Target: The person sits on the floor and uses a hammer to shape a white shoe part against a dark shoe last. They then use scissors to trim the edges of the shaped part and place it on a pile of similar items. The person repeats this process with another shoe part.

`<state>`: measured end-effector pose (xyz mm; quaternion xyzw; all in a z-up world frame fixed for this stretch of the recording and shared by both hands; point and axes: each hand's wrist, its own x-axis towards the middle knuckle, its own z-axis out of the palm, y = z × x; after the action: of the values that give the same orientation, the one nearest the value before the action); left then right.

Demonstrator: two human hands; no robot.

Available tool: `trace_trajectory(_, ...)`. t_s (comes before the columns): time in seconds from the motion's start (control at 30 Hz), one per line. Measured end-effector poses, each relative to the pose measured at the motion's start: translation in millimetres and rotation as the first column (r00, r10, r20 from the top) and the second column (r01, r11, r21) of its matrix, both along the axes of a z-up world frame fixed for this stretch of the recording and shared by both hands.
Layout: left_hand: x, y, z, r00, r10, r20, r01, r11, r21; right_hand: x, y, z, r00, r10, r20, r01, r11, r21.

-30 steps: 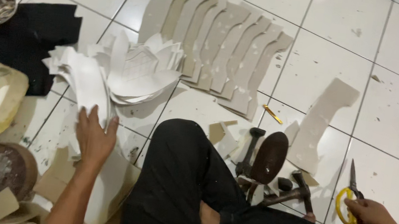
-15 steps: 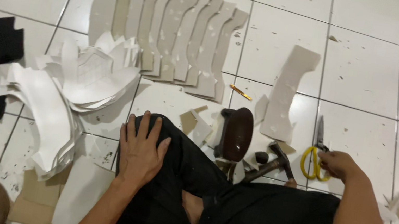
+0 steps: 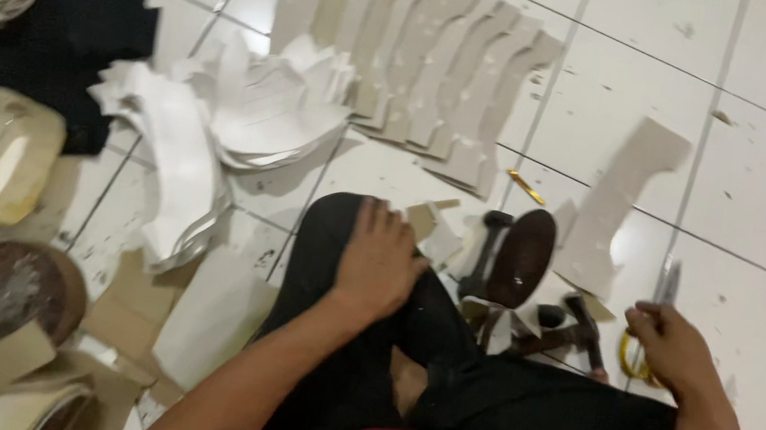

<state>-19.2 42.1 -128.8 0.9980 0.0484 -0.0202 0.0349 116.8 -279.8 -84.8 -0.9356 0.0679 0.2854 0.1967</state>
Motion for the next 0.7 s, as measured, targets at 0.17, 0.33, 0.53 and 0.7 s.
trace_trajectory(0.17,-30,-31,-19,0.996,-0.091,-0.019,0.092,0.995,0.035,-27,-5,-27,0.997,0.071,-0.007,-0.071,0.997,-0.002)
trace_trajectory(0.33,-38,-44,-46,0.946,-0.175,0.274,0.174,0.984,0.029,-66,23,-12,0.995,-0.055,0.078,0.047,0.994,0.099)
trace_trajectory(0.53,2,-20,-54,0.94,0.29,0.181,-0.026,0.589,-0.808,-128,56,-48,0.808,-0.08,0.584,-0.106,0.955,0.277)
trace_trajectory(0.7,35,28,-38,0.732,0.338,-0.592,-0.031,-0.851,-0.524,-186,130,-47,0.728,0.043,0.685,-0.4,0.837,0.373)
